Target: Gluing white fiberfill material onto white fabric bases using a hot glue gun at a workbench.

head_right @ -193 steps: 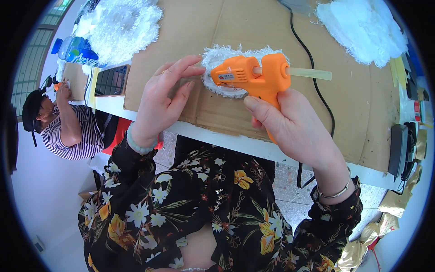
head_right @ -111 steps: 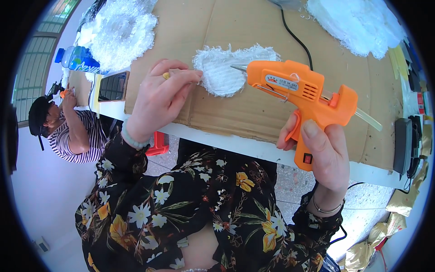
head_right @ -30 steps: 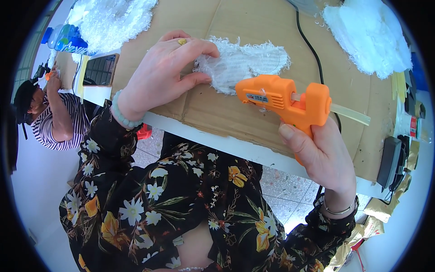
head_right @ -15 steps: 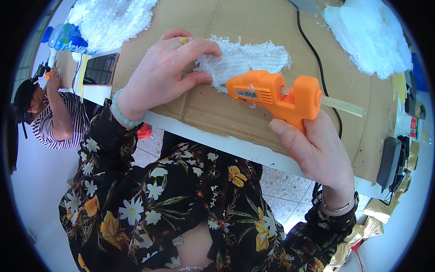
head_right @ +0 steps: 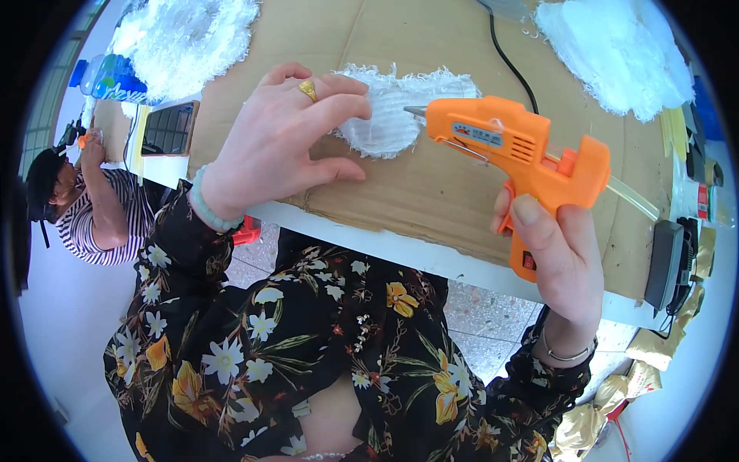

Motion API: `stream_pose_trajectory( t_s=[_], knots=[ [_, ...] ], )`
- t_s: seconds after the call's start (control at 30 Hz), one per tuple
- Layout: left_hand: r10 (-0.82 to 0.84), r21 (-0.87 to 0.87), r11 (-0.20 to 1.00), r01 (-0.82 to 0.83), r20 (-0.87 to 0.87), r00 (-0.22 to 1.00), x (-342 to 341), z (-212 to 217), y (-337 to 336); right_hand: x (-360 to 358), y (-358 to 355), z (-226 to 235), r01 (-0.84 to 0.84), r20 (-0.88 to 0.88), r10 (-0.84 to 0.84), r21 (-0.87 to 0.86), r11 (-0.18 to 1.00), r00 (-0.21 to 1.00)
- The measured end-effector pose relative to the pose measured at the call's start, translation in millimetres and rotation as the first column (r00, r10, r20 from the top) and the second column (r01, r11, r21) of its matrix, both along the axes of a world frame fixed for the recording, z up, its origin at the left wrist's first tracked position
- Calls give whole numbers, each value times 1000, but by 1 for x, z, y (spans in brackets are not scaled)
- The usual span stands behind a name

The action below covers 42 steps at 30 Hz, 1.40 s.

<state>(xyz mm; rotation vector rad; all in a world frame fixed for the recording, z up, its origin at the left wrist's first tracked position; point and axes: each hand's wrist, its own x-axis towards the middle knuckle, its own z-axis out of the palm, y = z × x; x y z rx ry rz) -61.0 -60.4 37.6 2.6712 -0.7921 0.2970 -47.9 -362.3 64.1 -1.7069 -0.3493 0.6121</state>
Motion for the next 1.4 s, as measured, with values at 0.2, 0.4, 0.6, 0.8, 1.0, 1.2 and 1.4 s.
stream_pose_trajectory(
  t_s=[0.2,0.4,0.6,0.8,1.0,1.2,1.4],
  knots=[
    [-56,82,996,38,229,972,2,-9,-6,-5,-9,-5,65,22,-65,27,998,998],
    [-44,43,998,36,203,978,3,-8,-8,-6,-10,-10,76,9,-77,33,997,997],
    [40,-3,999,-40,170,985,1,-9,-9,-1,-6,-11,-10,-16,10,14,1000,1000],
    [81,-11,997,-81,143,986,2,-11,-7,-1,11,-9,31,-2,-31,20,999,1000],
    [88,-79,994,-76,174,981,5,-13,-4,8,6,-9,-120,2,121,-127,985,993],
    [96,-84,993,-84,157,983,7,-10,-4,11,4,-6,-194,-34,191,-188,963,981],
    [92,11,995,-97,228,969,5,-8,-15,9,8,-4,-189,-30,186,-193,963,982]
  ],
)
